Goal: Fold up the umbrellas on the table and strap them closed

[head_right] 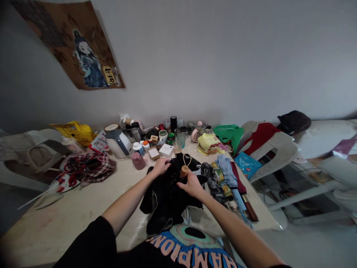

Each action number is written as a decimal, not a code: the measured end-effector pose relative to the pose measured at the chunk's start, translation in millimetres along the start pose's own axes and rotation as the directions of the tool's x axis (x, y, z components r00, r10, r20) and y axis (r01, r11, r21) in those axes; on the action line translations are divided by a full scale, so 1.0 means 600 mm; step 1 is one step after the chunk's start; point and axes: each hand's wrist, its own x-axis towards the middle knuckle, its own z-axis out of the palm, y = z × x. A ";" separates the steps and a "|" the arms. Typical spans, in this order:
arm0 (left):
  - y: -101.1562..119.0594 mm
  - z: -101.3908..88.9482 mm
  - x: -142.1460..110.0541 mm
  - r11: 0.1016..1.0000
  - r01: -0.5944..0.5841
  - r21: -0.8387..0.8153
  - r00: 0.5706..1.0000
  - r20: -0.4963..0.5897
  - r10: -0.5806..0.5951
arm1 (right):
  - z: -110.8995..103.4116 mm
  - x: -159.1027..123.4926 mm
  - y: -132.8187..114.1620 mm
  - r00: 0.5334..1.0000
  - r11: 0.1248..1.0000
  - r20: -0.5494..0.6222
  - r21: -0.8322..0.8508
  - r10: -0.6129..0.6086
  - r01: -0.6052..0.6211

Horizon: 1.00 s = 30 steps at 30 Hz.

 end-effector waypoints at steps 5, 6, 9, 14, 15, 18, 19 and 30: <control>0.046 0.008 -0.063 0.987 -0.133 -0.087 0.988 0.065 0.139 | -0.001 0.007 -0.001 0.999 0.999 -0.028 0.034 -0.028 0.029; 0.052 0.009 -0.070 0.985 -0.143 -0.101 0.986 0.074 0.151 | -0.001 0.009 -0.002 0.999 0.998 -0.028 0.044 -0.035 0.036; 0.056 0.008 -0.076 0.979 -0.154 -0.130 0.981 0.099 0.167 | 0.004 0.014 -0.003 0.999 0.995 -0.009 0.089 -0.034 0.034; 0.048 0.014 -0.069 0.980 -0.124 -0.155 0.985 0.104 0.141 | 0.018 0.025 -0.004 0.998 0.987 0.036 0.155 -0.046 0.040; 0.047 0.015 -0.068 0.980 -0.114 -0.161 0.986 0.103 0.132 | 0.020 0.028 -0.005 0.999 0.988 0.039 0.153 -0.031 0.025; 0.039 0.001 -0.069 0.978 -0.090 -0.189 0.993 0.059 0.103 | 0.019 0.037 -0.005 0.998 0.992 0.051 0.123 0.032 -0.038; 0.031 -0.012 -0.071 0.977 -0.082 -0.195 0.996 0.026 0.089 | 0.018 0.040 -0.005 0.997 0.992 0.055 0.114 0.047 -0.053; -0.115 -0.095 -0.210 0.948 0.138 -0.286 0.959 0.277 -0.057 | 0.015 0.041 -0.004 0.993 0.992 0.025 0.045 0.117 -0.118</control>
